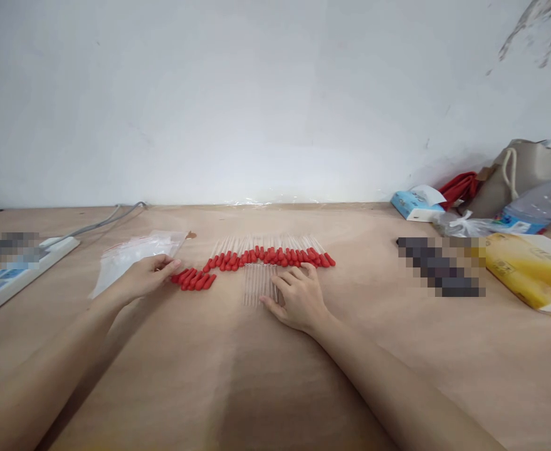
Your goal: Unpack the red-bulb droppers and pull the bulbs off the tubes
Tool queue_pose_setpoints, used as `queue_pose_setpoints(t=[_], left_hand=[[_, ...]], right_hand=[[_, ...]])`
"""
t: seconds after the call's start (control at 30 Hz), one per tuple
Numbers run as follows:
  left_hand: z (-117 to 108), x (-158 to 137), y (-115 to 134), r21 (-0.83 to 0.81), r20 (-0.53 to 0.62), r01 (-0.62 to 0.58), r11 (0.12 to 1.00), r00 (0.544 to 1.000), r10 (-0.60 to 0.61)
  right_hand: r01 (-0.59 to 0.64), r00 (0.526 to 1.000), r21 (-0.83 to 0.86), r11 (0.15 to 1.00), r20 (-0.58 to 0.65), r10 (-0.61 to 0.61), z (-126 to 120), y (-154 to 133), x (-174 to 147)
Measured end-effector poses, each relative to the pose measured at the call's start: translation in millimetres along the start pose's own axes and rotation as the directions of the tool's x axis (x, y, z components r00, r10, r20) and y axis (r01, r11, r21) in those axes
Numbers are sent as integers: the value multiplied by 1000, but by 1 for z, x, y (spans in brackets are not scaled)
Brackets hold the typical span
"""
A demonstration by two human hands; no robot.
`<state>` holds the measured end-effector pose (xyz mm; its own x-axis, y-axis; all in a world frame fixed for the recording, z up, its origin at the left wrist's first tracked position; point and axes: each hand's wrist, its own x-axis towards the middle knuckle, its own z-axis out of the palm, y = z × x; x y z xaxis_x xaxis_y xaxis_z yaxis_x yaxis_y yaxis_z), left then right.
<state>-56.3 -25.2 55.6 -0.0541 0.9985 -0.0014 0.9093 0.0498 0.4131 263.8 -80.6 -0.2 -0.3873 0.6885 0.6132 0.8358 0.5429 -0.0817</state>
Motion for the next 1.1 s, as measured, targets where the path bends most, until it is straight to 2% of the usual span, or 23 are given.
queue_pose_setpoints(t=[0.07,0.13,0.23,0.33,0.43,0.6,0.7,0.9,1.1], left_hand=[[1,-1,4,31,-48,-31,999,998,33],[5,-1,10,38,-99,-111,993,989,114],[12,4,21,72,-124,-204,976,969,212],[16,16,31,122,-61,-120,985,990,128],[19,30,36,61,52,8,998,999,-11],[28,47,38,-60,195,50,997,980,-38],[30,49,41,-97,238,83,992,969,-58],[25,46,53,-81,161,76,994,985,-62],[7,37,56,-107,51,-41,993,998,47]], right_hand=[[-1,1000,8,1000,23,1,-1,0,0],[-3,999,11,1000,38,3,-2,0,0],[-4,999,10,1000,54,4,-3,0,-1],[-8,998,1,1000,60,8,-3,0,-1],[-9,999,-6,1000,47,10,-3,0,-2],[-45,999,-12,999,29,45,-2,1,-2],[-82,996,-2,997,39,82,-1,1,-2],[-126,992,-1,992,19,126,-1,3,-3],[-180,983,55,982,-29,182,-2,6,-3]])
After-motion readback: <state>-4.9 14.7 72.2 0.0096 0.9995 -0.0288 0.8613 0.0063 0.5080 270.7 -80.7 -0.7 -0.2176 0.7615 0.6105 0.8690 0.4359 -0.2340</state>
